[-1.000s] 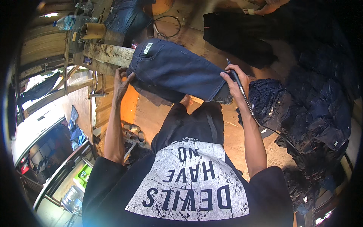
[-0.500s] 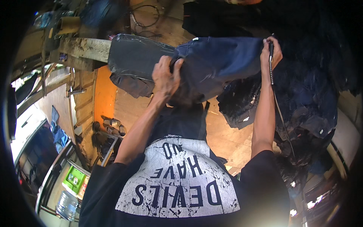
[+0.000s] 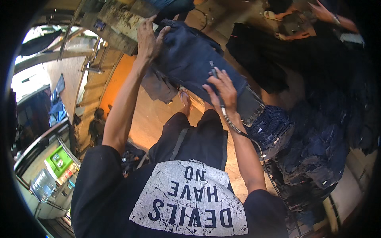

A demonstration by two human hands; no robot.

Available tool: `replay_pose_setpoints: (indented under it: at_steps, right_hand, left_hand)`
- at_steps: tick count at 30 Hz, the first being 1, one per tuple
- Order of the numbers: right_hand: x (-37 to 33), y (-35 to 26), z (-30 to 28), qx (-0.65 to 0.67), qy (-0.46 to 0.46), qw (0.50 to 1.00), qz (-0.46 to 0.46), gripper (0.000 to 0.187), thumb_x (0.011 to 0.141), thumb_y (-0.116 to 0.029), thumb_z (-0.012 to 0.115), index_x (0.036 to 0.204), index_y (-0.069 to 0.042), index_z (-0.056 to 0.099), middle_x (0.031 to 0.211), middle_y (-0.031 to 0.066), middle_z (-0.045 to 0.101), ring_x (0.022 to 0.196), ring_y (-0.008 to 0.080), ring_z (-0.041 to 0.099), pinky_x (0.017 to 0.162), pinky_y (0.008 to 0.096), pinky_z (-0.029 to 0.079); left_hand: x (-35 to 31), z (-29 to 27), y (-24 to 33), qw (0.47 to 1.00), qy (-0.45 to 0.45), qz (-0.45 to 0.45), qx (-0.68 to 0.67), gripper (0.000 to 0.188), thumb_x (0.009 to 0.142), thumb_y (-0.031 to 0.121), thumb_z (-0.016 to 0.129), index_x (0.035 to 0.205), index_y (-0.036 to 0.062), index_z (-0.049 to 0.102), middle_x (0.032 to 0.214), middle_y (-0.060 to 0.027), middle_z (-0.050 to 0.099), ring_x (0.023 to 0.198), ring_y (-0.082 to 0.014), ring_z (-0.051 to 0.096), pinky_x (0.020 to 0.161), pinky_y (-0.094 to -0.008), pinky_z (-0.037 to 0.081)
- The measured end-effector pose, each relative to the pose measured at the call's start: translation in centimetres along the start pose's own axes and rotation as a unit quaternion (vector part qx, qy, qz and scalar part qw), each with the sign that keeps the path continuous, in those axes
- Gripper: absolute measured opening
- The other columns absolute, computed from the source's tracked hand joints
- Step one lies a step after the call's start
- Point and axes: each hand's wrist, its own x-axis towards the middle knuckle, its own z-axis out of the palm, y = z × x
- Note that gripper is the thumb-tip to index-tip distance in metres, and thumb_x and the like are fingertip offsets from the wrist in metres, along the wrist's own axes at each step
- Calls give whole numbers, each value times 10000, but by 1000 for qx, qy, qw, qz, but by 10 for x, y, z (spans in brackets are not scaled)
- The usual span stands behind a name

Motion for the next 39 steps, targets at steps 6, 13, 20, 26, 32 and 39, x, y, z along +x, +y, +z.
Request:
replay_pose_setpoints:
  at_steps: [6,13,20,26,32,39]
  right_hand:
    - [-7,10,-1,17,17,998,53,217,951,-60,838,1147,-36,747,1158,169,818,1219,362,757,1212,517,482]
    - [43,-38,10,117,-18,985,127,151,1047,-110,723,1137,3,768,1112,161,823,1048,296,808,1060,427,585]
    - [102,-11,71,63,-78,993,-66,248,855,-34,800,1096,22,795,1051,180,829,949,297,829,861,368,653]
    - [98,8,77,125,-77,979,-144,256,790,-53,779,1029,36,799,993,196,831,978,346,837,958,430,666]
    - [98,10,76,107,-125,970,-181,247,858,-78,739,1045,81,772,1018,267,816,1035,386,825,1008,513,645]
    - [98,14,84,117,-116,969,-187,252,741,-70,771,968,27,816,951,176,829,987,342,838,961,460,675]
  left_hand:
    - [-98,-45,50,979,-137,-128,-75,717,819,320,942,1367,-9,616,1235,-200,651,1162,-383,621,1044,-475,508]
    - [-80,-37,41,934,-187,-245,-180,584,801,204,962,1242,50,612,1035,-131,748,974,-306,728,884,-423,589]
    - [-100,-34,38,935,-153,-234,-218,769,798,177,968,1360,65,455,1091,-127,775,889,-266,746,805,-397,603]
    - [-104,-24,28,910,-127,-272,-285,806,778,114,994,1361,65,439,1066,-108,771,861,-129,710,657,-260,536]
    - [-110,-22,18,880,-134,-300,-342,809,801,11,968,1379,68,405,1082,-119,778,862,-82,697,595,-194,472]
    - [-111,-18,11,885,-142,-272,-350,816,810,-34,942,1397,71,384,1084,-134,773,861,-77,703,607,-177,461]
